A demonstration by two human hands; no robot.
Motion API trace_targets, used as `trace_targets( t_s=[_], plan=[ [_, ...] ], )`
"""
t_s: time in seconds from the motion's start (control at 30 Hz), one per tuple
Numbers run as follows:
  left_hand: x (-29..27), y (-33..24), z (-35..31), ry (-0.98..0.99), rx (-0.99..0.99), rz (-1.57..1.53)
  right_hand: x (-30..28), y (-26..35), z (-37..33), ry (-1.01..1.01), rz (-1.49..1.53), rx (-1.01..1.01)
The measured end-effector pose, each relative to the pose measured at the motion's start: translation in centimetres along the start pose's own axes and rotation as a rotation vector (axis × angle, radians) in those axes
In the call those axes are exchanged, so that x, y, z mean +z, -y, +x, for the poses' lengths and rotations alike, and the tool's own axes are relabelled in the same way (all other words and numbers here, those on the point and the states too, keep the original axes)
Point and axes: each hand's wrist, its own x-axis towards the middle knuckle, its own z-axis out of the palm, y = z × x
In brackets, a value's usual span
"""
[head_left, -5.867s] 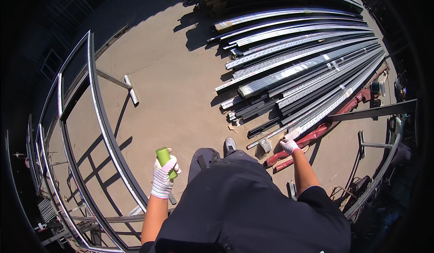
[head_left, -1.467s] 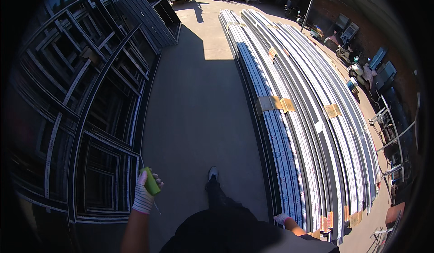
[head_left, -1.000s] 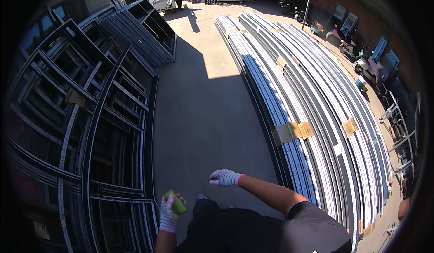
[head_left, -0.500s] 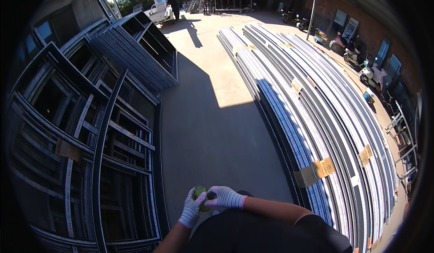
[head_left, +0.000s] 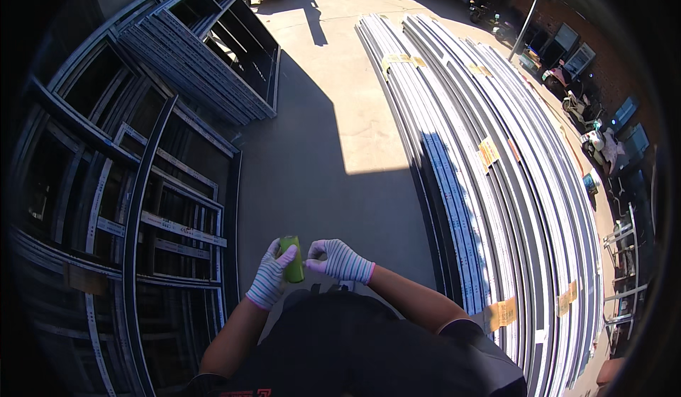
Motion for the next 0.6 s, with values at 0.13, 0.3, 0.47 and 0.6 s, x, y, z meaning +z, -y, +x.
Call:
trace_targets(
  t_s=[0.13, 0.3, 0.47, 0.6],
  plan=[
    [0.3, -4.8, 8.2, 0.029, 0.089, -0.114, -7.6, -0.4, 8.8, -0.028, 0.029, -0.025],
    [0.8, -11.1, 20.5, 0.123, 0.054, -0.297, -15.9, -2.1, 19.6, -0.029, 0.176, 0.038],
    [1.4, -17.0, 34.8, 0.188, -0.038, -0.355, -24.3, -4.6, 30.7, -0.09, 0.363, 0.079],
    [3.5, -23.3, 45.3, 0.22, -0.194, -0.356, -31.4, -3.6, 37.2, -0.187, 0.389, 0.1]
  ],
)
